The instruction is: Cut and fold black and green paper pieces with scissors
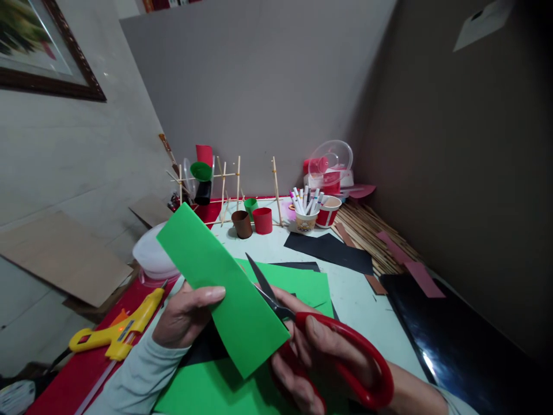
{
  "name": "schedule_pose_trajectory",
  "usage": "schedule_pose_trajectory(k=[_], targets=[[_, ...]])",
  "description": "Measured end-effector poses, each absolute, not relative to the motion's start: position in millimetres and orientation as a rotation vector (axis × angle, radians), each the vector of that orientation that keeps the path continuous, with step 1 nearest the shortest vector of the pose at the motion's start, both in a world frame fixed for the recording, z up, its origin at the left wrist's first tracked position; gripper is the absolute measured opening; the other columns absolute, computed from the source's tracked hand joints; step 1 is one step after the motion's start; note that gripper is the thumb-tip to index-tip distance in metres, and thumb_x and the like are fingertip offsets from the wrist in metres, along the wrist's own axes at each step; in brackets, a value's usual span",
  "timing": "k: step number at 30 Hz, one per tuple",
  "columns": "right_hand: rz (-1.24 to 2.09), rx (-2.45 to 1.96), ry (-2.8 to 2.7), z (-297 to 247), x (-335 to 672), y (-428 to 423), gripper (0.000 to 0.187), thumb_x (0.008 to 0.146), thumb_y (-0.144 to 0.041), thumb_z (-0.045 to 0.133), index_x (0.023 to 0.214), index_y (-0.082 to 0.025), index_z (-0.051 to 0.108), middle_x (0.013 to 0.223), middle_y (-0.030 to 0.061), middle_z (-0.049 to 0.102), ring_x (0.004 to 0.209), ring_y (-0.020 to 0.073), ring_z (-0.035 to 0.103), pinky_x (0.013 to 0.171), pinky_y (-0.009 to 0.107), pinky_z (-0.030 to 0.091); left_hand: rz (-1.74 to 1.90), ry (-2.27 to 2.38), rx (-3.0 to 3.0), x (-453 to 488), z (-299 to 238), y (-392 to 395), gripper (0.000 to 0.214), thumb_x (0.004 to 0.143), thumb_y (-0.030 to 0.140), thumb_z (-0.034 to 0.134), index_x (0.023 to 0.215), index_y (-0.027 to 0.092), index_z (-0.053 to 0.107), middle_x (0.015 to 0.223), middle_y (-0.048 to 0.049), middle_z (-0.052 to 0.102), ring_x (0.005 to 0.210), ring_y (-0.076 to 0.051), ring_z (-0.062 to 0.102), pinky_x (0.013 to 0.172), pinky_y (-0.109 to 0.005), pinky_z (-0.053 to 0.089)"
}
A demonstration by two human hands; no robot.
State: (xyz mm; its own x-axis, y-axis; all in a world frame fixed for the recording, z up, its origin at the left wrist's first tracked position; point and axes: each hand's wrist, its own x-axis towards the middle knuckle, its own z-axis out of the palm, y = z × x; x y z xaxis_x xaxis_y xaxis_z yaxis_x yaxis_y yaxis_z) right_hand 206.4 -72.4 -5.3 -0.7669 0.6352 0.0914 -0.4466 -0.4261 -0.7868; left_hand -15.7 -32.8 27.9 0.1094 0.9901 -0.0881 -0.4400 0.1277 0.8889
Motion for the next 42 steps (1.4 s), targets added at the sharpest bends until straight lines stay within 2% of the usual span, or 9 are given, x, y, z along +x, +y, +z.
schedule_pose_trajectory(k=[2,4,8,14,21,28,33,37,42], targets=[[2.215,-0.274,-1.091,-7.8,205.5,-72.7,0.102,0.085,-0.069,0.061,0.158,-0.025,0.007,0.069,-0.0021,0.061,0.048,0.0083,0.050,0.048,0.018,0.043,1.228,0.900,0.815,-17.6,27.1,-33.2,0.037,0.057,0.016,0.081,0.093,0.020,0.078,0.076,-0.0020,0.079,0.076,-0.029,0.075,0.079,-0.038,0.062],[2.243,-0.294,-1.031,-8.5,204.0,-74.2,0.100,0.084,-0.069,0.062,0.158,-0.026,0.010,0.072,-0.0017,0.061,0.052,0.0086,0.050,0.052,0.019,0.043,1.195,0.922,0.805,-18.2,26.1,-33.6,0.035,0.057,0.015,0.081,0.091,0.021,0.079,0.073,-0.0013,0.079,0.069,-0.026,0.075,0.073,-0.035,0.063],[2.290,-0.263,-0.958,-7.3,200.3,-77.4,0.098,0.083,-0.070,0.062,0.157,-0.029,0.013,0.072,-0.0024,0.059,0.053,0.0085,0.046,0.054,0.019,0.040,1.213,0.892,0.800,-14.1,24.8,-33.7,0.053,0.057,0.014,0.079,0.109,0.021,0.075,0.078,-0.0024,0.080,0.086,-0.031,0.076,0.083,-0.040,0.061],[2.205,-0.256,-0.938,-12.0,196.8,-78.7,0.099,0.086,-0.066,0.062,0.158,-0.023,0.010,0.063,-0.0052,0.056,0.042,0.0056,0.040,0.043,0.015,0.036,1.233,0.851,0.807,-7.9,25.0,-33.0,0.053,0.057,0.015,0.080,0.110,0.019,0.074,0.091,-0.0058,0.081,0.095,-0.035,0.074,0.089,-0.043,0.059],[2.165,-0.405,-0.931,-3.1,197.9,-80.4,0.090,0.084,-0.062,0.067,0.152,-0.023,0.024,0.058,-0.0083,0.054,0.035,0.0025,0.028,0.033,0.011,0.027,1.249,0.846,0.806,-8.5,23.4,-31.5,0.053,0.057,0.014,0.080,0.110,0.018,0.073,0.090,-0.0048,0.081,0.094,-0.033,0.074,0.091,-0.043,0.059],[2.113,-0.554,-0.988,5.5,200.6,-82.9,0.090,0.084,-0.065,0.066,0.151,-0.021,0.026,0.054,-0.0099,0.052,0.032,0.0012,0.023,0.030,0.009,0.025,1.241,0.827,0.816,-8.4,24.8,-31.3,0.051,0.057,0.015,0.079,0.108,0.019,0.074,0.091,-0.0054,0.081,0.098,-0.036,0.073,0.089,-0.044,0.059],[2.042,-0.484,-1.003,6.9,196.5,-82.8,0.076,0.090,-0.056,0.064,0.148,-0.017,0.035,0.044,-0.0137,0.039,0.033,0.0029,0.024,0.031,0.008,0.025,1.224,0.830,0.815,-10.3,23.8,-31.4,0.055,0.058,0.015,0.079,0.113,0.018,0.073,0.086,-0.0059,0.081,0.093,-0.035,0.074,0.088,-0.045,0.059],[2.009,-0.445,-0.967,9.5,199.1,-77.7,0.070,0.092,-0.053,0.063,0.146,-0.016,0.037,0.043,-0.0124,0.044,0.031,0.0026,0.027,0.033,0.008,0.030,1.129,0.816,0.834,-11.8,22.8,-34.1,0.056,0.058,0.016,0.080,0.113,0.018,0.073,0.091,-0.0074,0.080,0.089,-0.034,0.075,0.085,-0.045,0.059],[2.090,-0.382,-1.062,18.0,215.9,-72.0,0.066,0.094,-0.053,0.060,0.146,-0.022,0.033,0.051,-0.0094,0.054,0.027,0.0026,0.029,0.030,0.010,0.033,1.045,0.781,0.848,-16.8,27.4,-31.5,0.033,0.060,0.018,0.077,0.092,0.013,0.078,0.089,-0.0093,0.079,0.073,-0.025,0.073,0.070,-0.034,0.059]])
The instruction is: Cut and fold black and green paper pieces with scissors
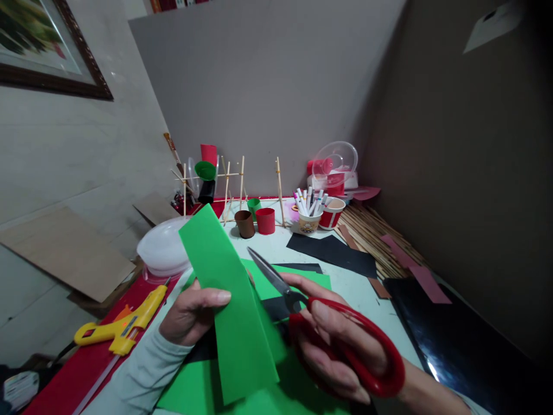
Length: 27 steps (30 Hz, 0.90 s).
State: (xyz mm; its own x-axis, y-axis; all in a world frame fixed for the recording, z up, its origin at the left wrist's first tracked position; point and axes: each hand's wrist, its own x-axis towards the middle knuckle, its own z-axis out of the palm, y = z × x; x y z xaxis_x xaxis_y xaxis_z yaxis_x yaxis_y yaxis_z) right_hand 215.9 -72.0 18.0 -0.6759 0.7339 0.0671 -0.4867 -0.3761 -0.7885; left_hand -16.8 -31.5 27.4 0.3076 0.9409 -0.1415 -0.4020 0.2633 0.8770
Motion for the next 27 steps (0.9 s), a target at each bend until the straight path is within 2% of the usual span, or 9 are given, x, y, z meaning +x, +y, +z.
schedule_pose_trajectory(k=[4,6,10,14,18,21,23,25,27], targets=[[1.944,-0.445,-1.091,25.3,223.1,-67.2,0.064,0.093,-0.056,0.058,0.142,-0.019,0.040,0.046,-0.0109,0.049,0.027,0.0036,0.026,0.029,0.012,0.031,0.892,0.679,0.900,-21.7,32.5,-26.8,0.028,0.057,0.024,0.074,0.081,0.010,0.077,0.058,-0.0071,0.068,0.047,-0.018,0.060,0.045,-0.025,0.047],[1.807,-0.543,-1.121,25.9,224.4,-61.1,0.064,0.089,-0.055,0.062,0.137,-0.015,0.046,0.045,-0.0111,0.048,0.027,0.0044,0.028,0.028,0.014,0.029,0.783,0.690,0.894,-23.9,30.5,-27.8,0.025,0.057,0.026,0.073,0.075,0.010,0.077,0.049,-0.0062,0.063,0.038,-0.015,0.053,0.038,-0.025,0.041],[1.453,-0.748,-1.255,22.7,228.8,-45.7,0.051,0.091,-0.048,0.063,0.127,-0.014,0.051,0.046,-0.0097,0.052,0.032,0.0076,0.042,0.037,0.019,0.037,0.784,0.852,0.844,-27.9,13.4,-36.9,0.020,0.049,0.012,0.074,0.068,0.017,0.077,0.055,-0.0052,0.069,0.041,-0.018,0.057,0.044,-0.028,0.048],[1.314,-0.871,-1.251,26.1,232.6,-41.3,0.041,0.088,-0.049,0.066,0.113,-0.018,0.054,0.059,-0.0082,0.056,0.039,0.0084,0.050,0.040,0.020,0.042,0.866,0.946,0.879,-27.5,-3.5,-48.7,0.019,0.049,0.005,0.073,0.056,0.023,0.074,0.042,0.0018,0.061,0.041,-0.017,0.055,0.053,-0.032,0.053],[1.286,-0.980,-1.331,32.7,231.5,-45.6,0.040,0.081,-0.043,0.074,0.106,-0.020,0.053,0.070,-0.0056,0.059,0.054,0.0112,0.060,0.050,0.022,0.050,0.656,0.947,0.856,-21.4,2.9,-57.5,0.039,0.047,0.007,0.076,0.082,0.024,0.081,0.061,-0.0020,0.074,0.050,-0.024,0.065,0.052,-0.034,0.053],[1.292,-0.998,-1.320,29.3,232.2,-45.6,0.041,0.078,-0.040,0.077,0.105,-0.020,0.053,0.074,-0.0061,0.057,0.052,0.0096,0.060,0.048,0.021,0.050,0.578,0.975,0.862,-16.8,18.5,-57.6,0.040,0.048,0.013,0.081,0.087,0.025,0.081,0.074,-0.0044,0.078,0.060,-0.028,0.070,0.055,-0.033,0.055],[1.322,-0.977,-1.236,24.1,233.7,-43.0,0.043,0.077,-0.040,0.077,0.107,-0.021,0.053,0.075,-0.0067,0.056,0.052,0.0084,0.060,0.048,0.021,0.051,0.681,0.985,0.858,-14.1,28.3,-53.4,0.037,0.054,0.022,0.083,0.090,0.024,0.081,0.081,-0.0068,0.079,0.066,-0.029,0.073,0.060,-0.035,0.057],[1.326,-0.956,-1.140,19.0,234.6,-39.6,0.043,0.078,-0.039,0.078,0.108,-0.021,0.053,0.076,-0.0070,0.056,0.051,0.0076,0.060,0.048,0.020,0.051,0.812,0.942,0.850,-11.8,35.2,-46.4,0.045,0.063,0.033,0.081,0.107,0.025,0.078,0.091,-0.0092,0.079,0.073,-0.030,0.074,0.063,-0.036,0.059],[1.329,-0.932,-1.055,15.2,233.6,-36.9,0.045,0.077,-0.039,0.078,0.109,-0.019,0.053,0.074,-0.0071,0.057,0.050,0.0072,0.059,0.045,0.018,0.049,0.982,0.859,0.806,-10.1,37.6,-38.4,0.054,0.069,0.033,0.079,0.122,0.028,0.071,0.096,-0.0094,0.078,0.077,-0.029,0.074,0.063,-0.033,0.058]])
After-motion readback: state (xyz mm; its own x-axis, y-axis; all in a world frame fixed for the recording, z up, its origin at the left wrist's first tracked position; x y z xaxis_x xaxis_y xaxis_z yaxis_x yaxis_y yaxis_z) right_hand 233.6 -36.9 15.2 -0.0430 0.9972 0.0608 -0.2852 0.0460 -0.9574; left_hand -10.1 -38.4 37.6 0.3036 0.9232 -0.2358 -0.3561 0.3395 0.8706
